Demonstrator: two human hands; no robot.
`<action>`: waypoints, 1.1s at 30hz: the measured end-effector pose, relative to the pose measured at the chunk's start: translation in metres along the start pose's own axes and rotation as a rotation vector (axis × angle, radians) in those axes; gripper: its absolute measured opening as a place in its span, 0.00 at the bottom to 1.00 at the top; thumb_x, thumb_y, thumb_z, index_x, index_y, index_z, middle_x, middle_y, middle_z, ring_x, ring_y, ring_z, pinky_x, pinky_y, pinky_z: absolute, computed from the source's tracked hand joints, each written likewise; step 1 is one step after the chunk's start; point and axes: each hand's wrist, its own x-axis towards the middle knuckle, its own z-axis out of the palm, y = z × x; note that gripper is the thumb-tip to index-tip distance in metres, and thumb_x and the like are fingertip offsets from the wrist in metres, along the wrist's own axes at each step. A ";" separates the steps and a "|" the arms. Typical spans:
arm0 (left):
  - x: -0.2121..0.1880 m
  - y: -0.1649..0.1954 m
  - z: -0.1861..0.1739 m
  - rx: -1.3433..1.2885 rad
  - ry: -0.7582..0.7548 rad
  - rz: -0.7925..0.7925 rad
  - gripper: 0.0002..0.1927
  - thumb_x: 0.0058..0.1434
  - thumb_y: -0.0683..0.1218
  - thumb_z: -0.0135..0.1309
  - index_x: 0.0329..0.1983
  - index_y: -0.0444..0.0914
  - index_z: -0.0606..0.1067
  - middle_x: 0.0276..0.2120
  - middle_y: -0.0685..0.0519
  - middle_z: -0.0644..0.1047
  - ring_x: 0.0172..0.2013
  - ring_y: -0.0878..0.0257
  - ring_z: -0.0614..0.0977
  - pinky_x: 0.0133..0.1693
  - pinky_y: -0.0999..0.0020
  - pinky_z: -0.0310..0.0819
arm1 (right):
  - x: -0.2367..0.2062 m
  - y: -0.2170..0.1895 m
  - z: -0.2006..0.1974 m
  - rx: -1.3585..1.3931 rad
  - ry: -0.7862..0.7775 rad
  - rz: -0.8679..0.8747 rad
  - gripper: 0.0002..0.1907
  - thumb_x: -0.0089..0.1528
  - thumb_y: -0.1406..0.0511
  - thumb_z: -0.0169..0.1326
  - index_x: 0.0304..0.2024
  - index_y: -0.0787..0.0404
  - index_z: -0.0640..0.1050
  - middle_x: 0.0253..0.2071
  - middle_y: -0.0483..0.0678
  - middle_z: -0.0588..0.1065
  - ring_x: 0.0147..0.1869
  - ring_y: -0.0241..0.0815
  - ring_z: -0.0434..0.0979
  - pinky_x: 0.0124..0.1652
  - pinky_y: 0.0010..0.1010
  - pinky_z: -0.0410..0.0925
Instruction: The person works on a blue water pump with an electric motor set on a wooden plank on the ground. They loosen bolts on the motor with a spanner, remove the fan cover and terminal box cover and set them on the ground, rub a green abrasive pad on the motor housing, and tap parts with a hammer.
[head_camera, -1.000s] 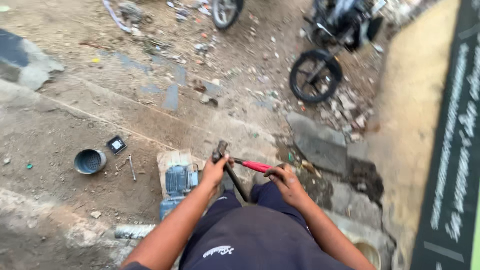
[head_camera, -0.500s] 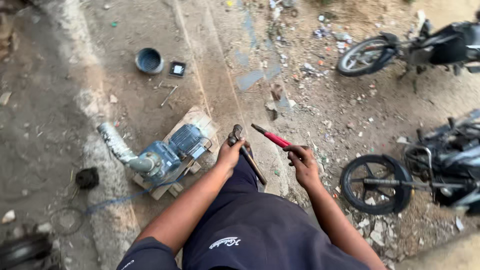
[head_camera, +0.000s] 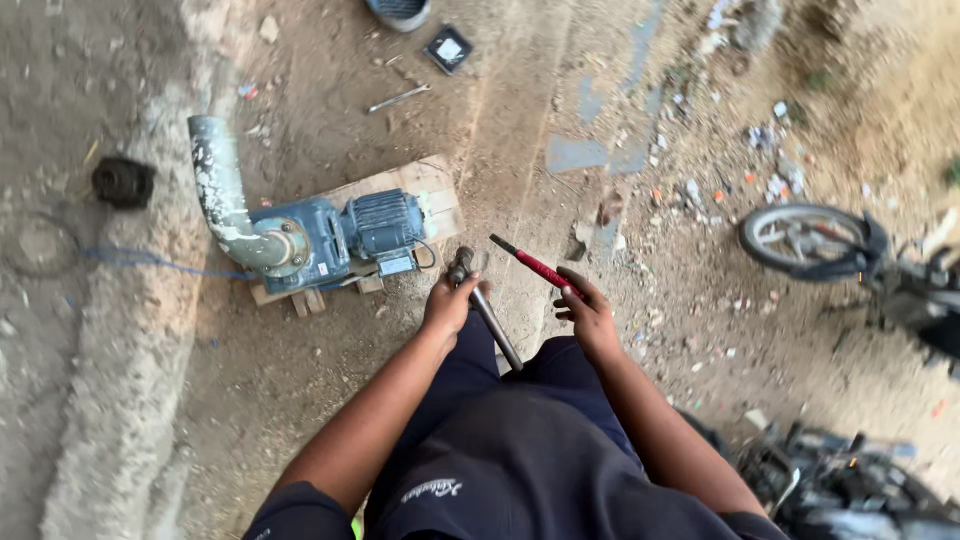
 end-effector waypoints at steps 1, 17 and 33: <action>0.006 -0.002 -0.002 -0.023 0.043 -0.012 0.14 0.66 0.48 0.56 0.49 0.35 0.75 0.36 0.47 0.83 0.36 0.59 0.85 0.41 0.65 0.79 | 0.021 -0.005 0.006 -0.013 -0.013 0.021 0.22 0.69 0.64 0.50 0.66 0.57 0.73 0.49 0.48 0.78 0.44 0.39 0.79 0.43 0.31 0.74; 0.155 -0.036 -0.053 -0.364 0.379 0.127 0.13 0.69 0.45 0.55 0.51 0.32 0.75 0.40 0.48 0.85 0.46 0.59 0.86 0.50 0.66 0.78 | 0.356 -0.042 0.273 -0.850 -0.572 -0.602 0.20 0.70 0.58 0.51 0.64 0.44 0.76 0.68 0.59 0.63 0.66 0.58 0.70 0.58 0.43 0.70; 0.211 -0.085 -0.043 0.707 0.286 0.127 0.10 0.70 0.49 0.54 0.52 0.43 0.78 0.38 0.49 0.85 0.33 0.63 0.86 0.35 0.68 0.80 | 0.286 0.183 0.085 -0.039 -0.672 0.177 0.28 0.62 0.73 0.47 0.66 0.62 0.63 0.40 0.46 0.70 0.33 0.38 0.75 0.31 0.32 0.72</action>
